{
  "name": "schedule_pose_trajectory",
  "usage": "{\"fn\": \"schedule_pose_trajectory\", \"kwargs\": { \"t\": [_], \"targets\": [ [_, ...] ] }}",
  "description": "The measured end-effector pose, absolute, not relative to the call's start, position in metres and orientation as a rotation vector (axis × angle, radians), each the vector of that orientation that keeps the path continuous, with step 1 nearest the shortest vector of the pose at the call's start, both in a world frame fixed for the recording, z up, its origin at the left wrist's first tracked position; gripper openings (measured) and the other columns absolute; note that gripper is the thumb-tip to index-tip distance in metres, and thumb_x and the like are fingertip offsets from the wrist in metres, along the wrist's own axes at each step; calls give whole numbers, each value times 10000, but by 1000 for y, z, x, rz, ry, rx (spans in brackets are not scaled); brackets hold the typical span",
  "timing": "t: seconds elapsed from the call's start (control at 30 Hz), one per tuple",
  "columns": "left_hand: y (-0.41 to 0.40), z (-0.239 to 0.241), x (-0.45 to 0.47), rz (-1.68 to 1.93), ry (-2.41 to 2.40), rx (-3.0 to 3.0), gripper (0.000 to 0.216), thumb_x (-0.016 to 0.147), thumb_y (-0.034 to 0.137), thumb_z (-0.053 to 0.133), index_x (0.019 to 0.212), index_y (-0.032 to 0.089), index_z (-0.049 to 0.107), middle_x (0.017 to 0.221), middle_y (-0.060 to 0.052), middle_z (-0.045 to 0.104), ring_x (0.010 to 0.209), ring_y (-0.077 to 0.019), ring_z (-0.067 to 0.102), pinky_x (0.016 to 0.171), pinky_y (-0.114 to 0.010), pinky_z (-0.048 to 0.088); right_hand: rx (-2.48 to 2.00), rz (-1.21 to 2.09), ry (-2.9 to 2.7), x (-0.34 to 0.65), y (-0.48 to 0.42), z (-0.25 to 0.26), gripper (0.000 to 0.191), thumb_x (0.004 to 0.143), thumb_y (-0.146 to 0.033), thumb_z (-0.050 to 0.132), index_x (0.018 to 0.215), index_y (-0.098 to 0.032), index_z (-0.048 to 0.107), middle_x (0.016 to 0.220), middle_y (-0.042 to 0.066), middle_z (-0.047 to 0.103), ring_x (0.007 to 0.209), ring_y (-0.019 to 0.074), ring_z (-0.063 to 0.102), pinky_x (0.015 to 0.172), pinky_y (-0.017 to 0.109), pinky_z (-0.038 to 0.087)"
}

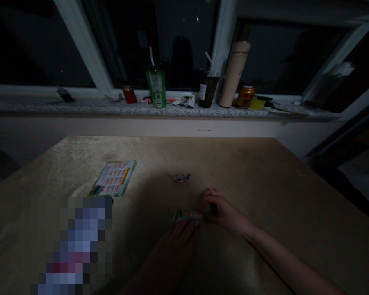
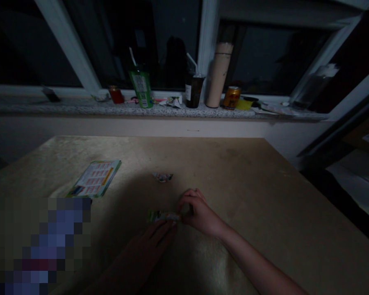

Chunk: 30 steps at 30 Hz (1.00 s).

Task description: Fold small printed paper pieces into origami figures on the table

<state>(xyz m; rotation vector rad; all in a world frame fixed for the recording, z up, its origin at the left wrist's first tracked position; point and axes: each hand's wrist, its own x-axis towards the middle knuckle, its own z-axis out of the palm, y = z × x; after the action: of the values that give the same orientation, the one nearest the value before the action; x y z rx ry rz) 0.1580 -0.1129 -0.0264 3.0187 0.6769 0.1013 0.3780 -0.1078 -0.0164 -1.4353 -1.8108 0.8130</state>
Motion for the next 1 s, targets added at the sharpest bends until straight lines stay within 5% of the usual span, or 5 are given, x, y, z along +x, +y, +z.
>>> {"fn": "schedule_pose_trajectory", "kwargs": {
  "t": [0.3,0.57,0.73,1.0],
  "targets": [
    [-114,-23,156,121,711,2953,701,711,-50,356,1385,142,348,1360,-89,494,1230,-240,447,984,-379,424,-1378,782,-1823,380,-111,-16,368,636,44,610,890,-221,630,979,14,566,995,193,525,953,387,323],
    [-107,-31,154,242,696,2851,660,781,17,412,1410,191,310,1399,-59,458,1272,-222,405,1047,-390,363,-1283,444,-2033,365,-133,-3,100,787,-95,588,793,-195,595,777,18,562,792,180,522,723,314,385],
    [-106,-37,151,349,703,2657,649,818,13,378,1428,189,250,1454,-84,387,1312,-207,366,1063,-400,361,-1224,358,-2272,354,-142,-8,114,855,-130,542,901,-217,600,890,23,641,843,186,553,791,341,386],
    [-101,-9,153,438,843,2188,391,957,110,326,1311,259,400,1299,-41,554,1174,-169,527,1015,-373,419,-1242,305,-2307,350,-138,-19,144,870,-243,563,998,-206,618,960,51,647,894,208,558,783,341,424]
  ]
}}
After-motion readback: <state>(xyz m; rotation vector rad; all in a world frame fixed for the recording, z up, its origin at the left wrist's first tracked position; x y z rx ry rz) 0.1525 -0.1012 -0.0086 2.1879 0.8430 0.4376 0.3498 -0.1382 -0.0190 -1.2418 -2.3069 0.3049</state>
